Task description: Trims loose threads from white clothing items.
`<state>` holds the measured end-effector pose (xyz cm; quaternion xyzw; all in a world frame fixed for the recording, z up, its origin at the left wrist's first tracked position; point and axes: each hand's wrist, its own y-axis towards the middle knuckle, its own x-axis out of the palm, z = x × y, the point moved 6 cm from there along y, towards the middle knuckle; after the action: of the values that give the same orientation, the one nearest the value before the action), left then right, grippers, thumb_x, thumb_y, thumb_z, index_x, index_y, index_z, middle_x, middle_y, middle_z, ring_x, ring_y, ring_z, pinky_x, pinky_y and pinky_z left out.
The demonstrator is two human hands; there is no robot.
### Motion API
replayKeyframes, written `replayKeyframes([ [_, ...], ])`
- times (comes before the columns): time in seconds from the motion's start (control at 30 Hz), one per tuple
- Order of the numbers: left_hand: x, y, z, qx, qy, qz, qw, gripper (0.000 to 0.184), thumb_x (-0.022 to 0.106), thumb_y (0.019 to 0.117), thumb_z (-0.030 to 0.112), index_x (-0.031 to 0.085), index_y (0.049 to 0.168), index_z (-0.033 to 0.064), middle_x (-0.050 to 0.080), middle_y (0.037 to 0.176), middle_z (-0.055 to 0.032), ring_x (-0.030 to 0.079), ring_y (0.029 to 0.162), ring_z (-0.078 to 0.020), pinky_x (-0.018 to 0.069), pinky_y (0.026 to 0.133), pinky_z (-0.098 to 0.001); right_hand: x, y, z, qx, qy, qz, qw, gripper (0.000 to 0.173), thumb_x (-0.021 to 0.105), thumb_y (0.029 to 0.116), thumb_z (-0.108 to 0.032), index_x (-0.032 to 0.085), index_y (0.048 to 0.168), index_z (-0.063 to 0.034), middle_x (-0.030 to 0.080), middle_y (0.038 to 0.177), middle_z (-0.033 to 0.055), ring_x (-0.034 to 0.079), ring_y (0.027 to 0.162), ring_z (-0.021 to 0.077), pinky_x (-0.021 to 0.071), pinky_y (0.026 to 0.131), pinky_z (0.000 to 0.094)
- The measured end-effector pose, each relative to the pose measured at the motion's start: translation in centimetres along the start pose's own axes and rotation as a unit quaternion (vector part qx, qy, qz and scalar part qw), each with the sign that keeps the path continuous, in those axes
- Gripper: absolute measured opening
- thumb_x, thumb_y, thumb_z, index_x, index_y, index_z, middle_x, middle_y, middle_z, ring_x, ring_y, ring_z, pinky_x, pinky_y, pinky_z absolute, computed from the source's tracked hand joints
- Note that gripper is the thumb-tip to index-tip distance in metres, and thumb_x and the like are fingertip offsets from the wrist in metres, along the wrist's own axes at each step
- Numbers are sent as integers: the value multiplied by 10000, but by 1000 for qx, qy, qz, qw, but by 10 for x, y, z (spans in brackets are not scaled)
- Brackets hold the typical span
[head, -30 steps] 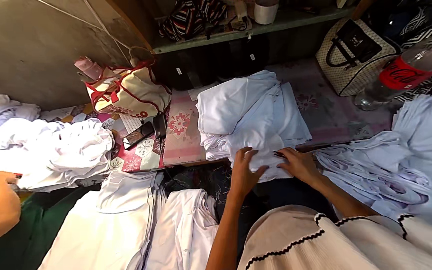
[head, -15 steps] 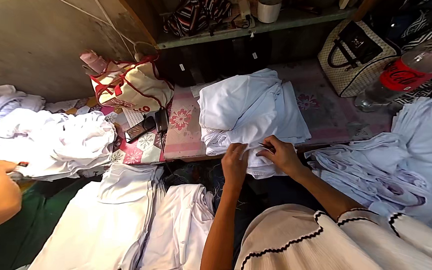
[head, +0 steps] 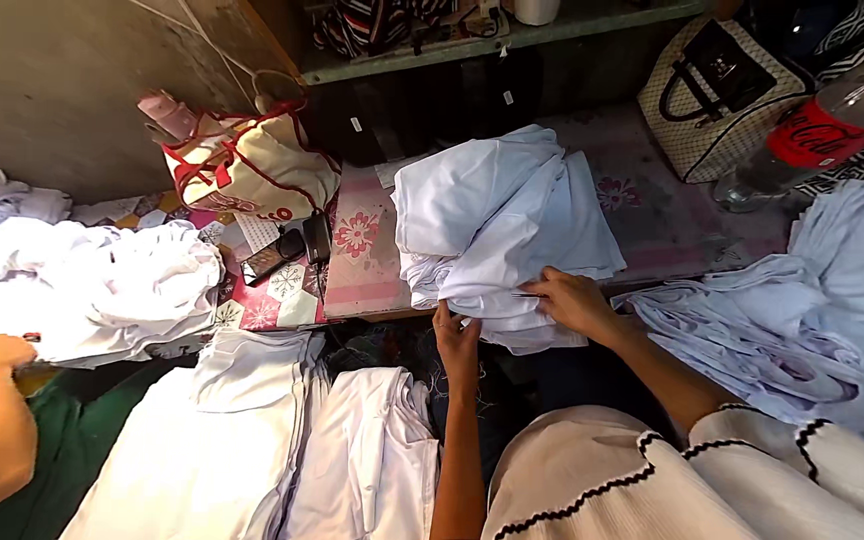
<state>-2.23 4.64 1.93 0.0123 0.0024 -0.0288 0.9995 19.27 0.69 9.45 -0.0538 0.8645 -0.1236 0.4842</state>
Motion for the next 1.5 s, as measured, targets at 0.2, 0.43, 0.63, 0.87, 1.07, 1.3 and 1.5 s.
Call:
replayKeyframes([
  [0.2,-1,-26,41,181,217,63,957,150,760,851,27,744,960,-76,666,945,-197,643,722,-131,562,654,-229,3,-23,-13,-29,64,-18,997,441,590,1009,-127,622,1442,-205,682,1161,200,660,1050,380,495,916,592],
  [0.43,38,7,16,290,257,2,922,68,716,889,13,770,906,-25,670,899,-204,675,869,-282,572,826,-355,17,16,-23,-8,77,9,997,466,525,1039,-134,540,1505,-127,664,1331,188,638,1205,378,465,1020,584],
  [0.63,-1,-29,-29,160,288,-178,927,104,663,934,12,751,936,-43,691,1004,-210,707,914,-303,599,843,-438,8,10,-1,-18,199,12,980,341,474,1086,-221,682,1290,-42,704,989,148,643,841,222,518,827,414],
  [0.87,20,-29,41,238,277,-47,930,229,716,905,46,737,1108,-59,674,1019,-236,688,805,-264,592,717,-353,12,2,-23,-29,293,-27,955,385,386,1123,-305,654,1250,-60,539,746,-33,484,598,21,437,597,206],
  [1.07,39,1,-3,293,279,-65,912,109,647,937,-1,751,930,-35,698,941,-205,710,898,-315,599,817,-408,16,14,-6,-6,223,22,975,439,372,1120,-360,617,1383,-107,635,832,68,577,687,157,508,713,370],
  [1.3,24,-41,-1,-9,373,-381,846,195,591,999,84,748,1055,-17,700,1124,-196,694,1040,-350,542,928,-552,8,2,7,-5,222,32,975,438,404,1115,-349,601,1426,-112,613,759,24,543,633,108,490,668,318],
  [1.5,45,4,30,144,329,-120,926,264,705,946,166,718,1063,-70,679,1090,-256,691,967,-375,576,844,-489,6,-8,-14,-52,199,88,975,446,388,1111,-367,671,1296,-75,647,786,59,598,680,160,515,700,376],
])
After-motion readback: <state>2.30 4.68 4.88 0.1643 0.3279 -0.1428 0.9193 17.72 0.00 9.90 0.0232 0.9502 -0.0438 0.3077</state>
